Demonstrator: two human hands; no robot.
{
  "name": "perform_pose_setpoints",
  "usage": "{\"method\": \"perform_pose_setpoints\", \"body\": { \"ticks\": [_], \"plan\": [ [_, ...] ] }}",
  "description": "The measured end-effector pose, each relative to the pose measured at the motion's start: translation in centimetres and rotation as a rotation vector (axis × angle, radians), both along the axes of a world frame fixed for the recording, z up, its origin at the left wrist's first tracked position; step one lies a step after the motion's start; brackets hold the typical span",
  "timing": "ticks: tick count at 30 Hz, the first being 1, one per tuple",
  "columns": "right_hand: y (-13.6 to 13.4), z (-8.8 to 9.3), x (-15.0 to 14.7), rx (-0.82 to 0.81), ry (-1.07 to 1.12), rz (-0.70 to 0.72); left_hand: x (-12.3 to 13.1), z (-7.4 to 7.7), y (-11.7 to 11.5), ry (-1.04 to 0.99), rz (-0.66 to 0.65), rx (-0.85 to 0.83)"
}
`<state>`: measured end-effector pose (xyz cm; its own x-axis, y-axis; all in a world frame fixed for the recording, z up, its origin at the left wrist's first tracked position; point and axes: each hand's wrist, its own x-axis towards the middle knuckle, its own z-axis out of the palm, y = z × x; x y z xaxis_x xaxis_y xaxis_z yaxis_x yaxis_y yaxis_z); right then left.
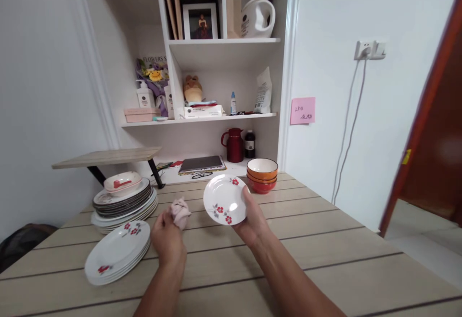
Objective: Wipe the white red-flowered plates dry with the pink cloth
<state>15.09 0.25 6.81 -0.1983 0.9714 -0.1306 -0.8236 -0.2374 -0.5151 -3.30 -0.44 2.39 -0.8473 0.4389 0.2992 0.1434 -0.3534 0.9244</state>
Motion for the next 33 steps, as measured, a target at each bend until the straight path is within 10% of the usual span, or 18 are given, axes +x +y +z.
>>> {"method": "perform_pose_setpoints", "body": {
  "ticks": [8,11,20,33],
  "plan": [
    [-0.9,-1.6,-2.3,-0.068,-0.262,0.168,2.3,2.4,-2.6,0.556,-0.019,0.16],
    [-0.8,-1.8,-2.3,-0.018,-0.172,0.215,3.5,1.7,-2.3,0.93,-0.324,0.038],
    [1.1,-1.0,0.5,0.034,-0.052,0.021,4.8,-0.5,-1.6,1.116,-0.468,-0.134],
    [-1.0,-2.3,-2.9,-0.027,-0.336,0.211,5.6,0.7,-2.5,1.219,0.033,-0.365]
  ]
}}
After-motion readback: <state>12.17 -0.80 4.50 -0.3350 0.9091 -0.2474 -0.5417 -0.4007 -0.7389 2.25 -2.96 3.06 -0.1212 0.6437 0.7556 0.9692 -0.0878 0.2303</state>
